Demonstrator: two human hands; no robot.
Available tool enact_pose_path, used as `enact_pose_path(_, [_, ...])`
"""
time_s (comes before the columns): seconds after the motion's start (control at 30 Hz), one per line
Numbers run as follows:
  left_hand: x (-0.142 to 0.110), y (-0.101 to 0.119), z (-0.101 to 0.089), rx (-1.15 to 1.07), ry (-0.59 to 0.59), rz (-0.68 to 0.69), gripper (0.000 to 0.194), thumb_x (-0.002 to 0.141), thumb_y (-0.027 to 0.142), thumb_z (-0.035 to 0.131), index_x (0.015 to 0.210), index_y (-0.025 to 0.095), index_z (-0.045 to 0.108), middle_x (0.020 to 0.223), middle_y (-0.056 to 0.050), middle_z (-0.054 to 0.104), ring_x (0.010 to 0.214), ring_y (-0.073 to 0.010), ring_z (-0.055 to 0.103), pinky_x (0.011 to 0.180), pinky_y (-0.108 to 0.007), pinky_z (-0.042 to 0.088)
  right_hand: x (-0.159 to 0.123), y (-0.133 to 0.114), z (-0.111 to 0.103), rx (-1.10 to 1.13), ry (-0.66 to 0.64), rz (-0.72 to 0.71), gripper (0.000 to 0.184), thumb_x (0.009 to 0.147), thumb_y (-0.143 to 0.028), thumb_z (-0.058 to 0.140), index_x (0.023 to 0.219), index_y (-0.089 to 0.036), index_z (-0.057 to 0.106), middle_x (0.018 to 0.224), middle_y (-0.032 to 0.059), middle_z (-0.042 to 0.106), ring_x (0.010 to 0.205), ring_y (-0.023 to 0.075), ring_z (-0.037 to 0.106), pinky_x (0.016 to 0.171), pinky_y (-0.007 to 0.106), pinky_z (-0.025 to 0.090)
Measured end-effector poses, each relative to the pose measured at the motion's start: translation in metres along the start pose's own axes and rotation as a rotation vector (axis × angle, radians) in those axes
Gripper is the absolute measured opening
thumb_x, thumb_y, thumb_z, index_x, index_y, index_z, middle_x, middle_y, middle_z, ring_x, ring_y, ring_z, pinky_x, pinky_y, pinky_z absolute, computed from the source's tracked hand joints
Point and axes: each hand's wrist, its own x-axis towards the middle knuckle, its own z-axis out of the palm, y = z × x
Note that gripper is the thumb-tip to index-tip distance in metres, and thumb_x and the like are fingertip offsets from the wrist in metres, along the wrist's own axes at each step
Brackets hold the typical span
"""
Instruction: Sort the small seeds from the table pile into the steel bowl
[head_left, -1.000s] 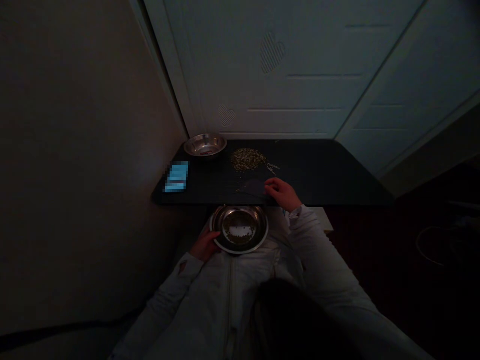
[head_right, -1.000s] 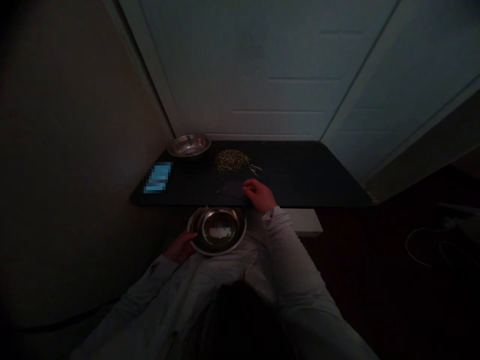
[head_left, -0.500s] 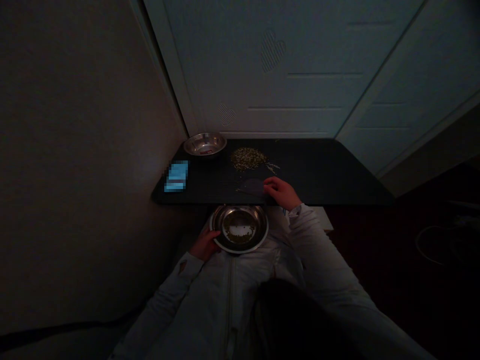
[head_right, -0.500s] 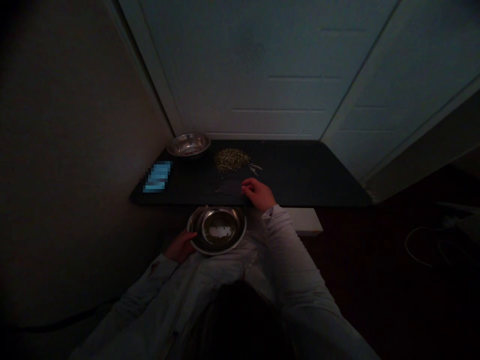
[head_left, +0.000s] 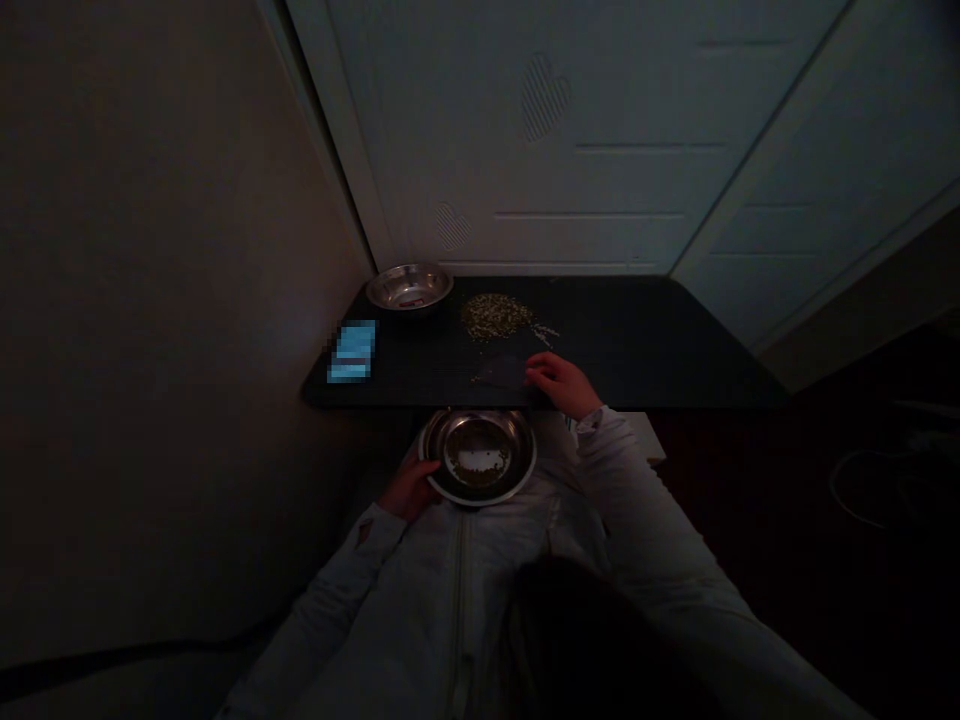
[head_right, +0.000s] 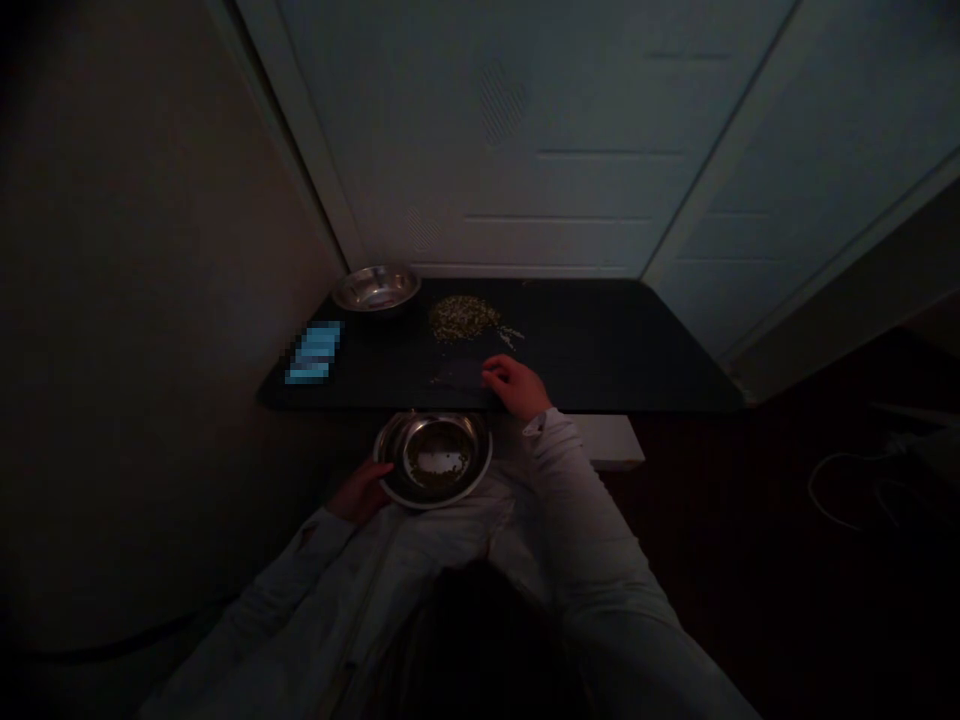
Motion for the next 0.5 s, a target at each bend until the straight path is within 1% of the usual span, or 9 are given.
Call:
enact_pose_path(0.13, [0.001,0.002,0.0,-0.011,-0.009,0.005,0.061,0.059,0.015,0.065,0.117,0.021,0.05,0.099,-0.006,0.065,0.088,-0.0245,0.061,0.068,-0.031,0.05,0.002,-0.002,0.001,0.032,0.009,0.01,0.022,0.073,-0.036,0.051,0.088,-0.021,0.054,0.07,-0.0012,0.065,0.064,0.0124,0.057,0.061,0.024,0.04])
enact_pose_path(0.27, [0.001,0.0,-0.003,0.005,-0.021,-0.015,0.06,0.059,0.018,0.066,0.118,0.018,0.049,0.094,-0.008,0.066,0.086,-0.0257,0.061,0.065,-0.031,0.05,0.007,-0.006,0.005,0.117,0.021,-0.008,0.021,0.072,-0.035,0.051,0.085,-0.019,0.053,0.066,-0.0014,0.063,0.063,0.012,0.056,0.061,0.024,0.04])
enact_pose_path(0.5, [0.0,-0.005,-0.005,0.036,-0.037,0.006,0.066,0.062,0.019,0.065,0.124,0.023,0.043,0.102,-0.007,0.064,0.086,-0.025,0.061,0.062,-0.03,0.05,0.022,-0.011,0.011,0.149,0.07,-0.006,0.015,0.068,-0.031,0.051,0.077,-0.019,0.052,0.059,-0.0029,0.058,0.057,0.0104,0.052,0.059,0.023,0.039])
